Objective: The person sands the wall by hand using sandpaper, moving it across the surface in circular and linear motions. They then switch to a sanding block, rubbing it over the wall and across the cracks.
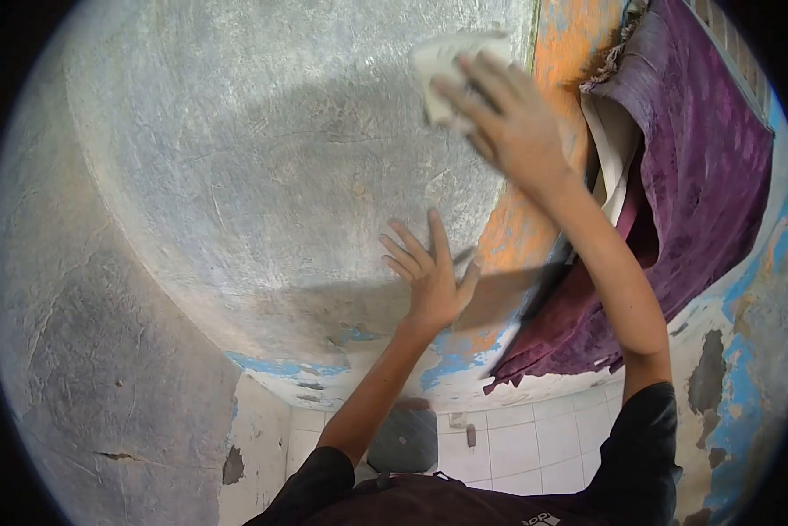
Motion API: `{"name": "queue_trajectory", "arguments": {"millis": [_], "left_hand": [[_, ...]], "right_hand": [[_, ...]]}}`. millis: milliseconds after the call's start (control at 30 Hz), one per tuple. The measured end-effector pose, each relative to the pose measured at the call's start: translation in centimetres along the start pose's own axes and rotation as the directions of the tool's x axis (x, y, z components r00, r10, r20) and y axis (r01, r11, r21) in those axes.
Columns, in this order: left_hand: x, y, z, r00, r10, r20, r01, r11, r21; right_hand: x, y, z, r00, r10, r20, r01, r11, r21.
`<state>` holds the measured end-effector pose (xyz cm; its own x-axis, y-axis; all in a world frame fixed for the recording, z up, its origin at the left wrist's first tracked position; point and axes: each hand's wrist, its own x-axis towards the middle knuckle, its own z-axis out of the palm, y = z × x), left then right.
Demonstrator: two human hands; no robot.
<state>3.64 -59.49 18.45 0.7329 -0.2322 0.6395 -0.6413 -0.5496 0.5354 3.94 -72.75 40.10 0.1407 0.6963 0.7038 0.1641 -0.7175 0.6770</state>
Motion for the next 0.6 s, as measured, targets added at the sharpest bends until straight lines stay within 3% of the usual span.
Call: {"name": "queue_trajectory", "arguments": {"millis": [100,200,233,300,433,500,533,600], "left_hand": [[-0.7,0.2,0.7,0.995,0.039,0.087,-0.045,0.997,0.066],[-1.7,0.2,1.7,0.995,0.06,0.077,-0.063,0.997,0.036],[-2.1,0.3,2.3,0.994,0.081,0.069,-0.083,0.996,0.036],[-2.9,0.0,2.6,0.994,0.094,0.063,-0.097,0.994,0.055],[-3.9,-0.6,2.5,0.991,0.132,-0.011,-0.132,0.991,0.037],[-4.5,-0.8,2.5,0.991,0.136,-0.013,-0.135,0.989,0.067],[-4.8,-1.0,2.5,0.99,0.139,0.006,-0.139,0.988,0.067],[-4.9,-1.5,2.4,0.99,0.14,0.019,-0.141,0.988,0.069]], "right_hand": [[-1.5,-1.1,0.1,0.996,-0.079,0.044,0.075,0.993,0.094],[-1.5,-0.4,-1.4,0.982,0.19,0.003,-0.19,0.982,0.008],[-2.0,-1.2,-1.0,0.983,0.183,0.002,-0.183,0.983,0.023],[-2.8,-3.1,0.1,0.994,0.024,0.11,-0.039,0.99,0.136],[-1.8,-1.5,0.0,0.985,0.158,0.073,-0.162,0.985,0.051],[-1.4,-2.0,0.6,0.998,0.03,0.056,-0.04,0.984,0.176],[-1.5,-2.4,1.2,0.971,-0.174,0.165,0.139,0.969,0.204],[-0.2,-1.8,1.6,0.986,-0.143,0.09,0.121,0.969,0.214]]}}
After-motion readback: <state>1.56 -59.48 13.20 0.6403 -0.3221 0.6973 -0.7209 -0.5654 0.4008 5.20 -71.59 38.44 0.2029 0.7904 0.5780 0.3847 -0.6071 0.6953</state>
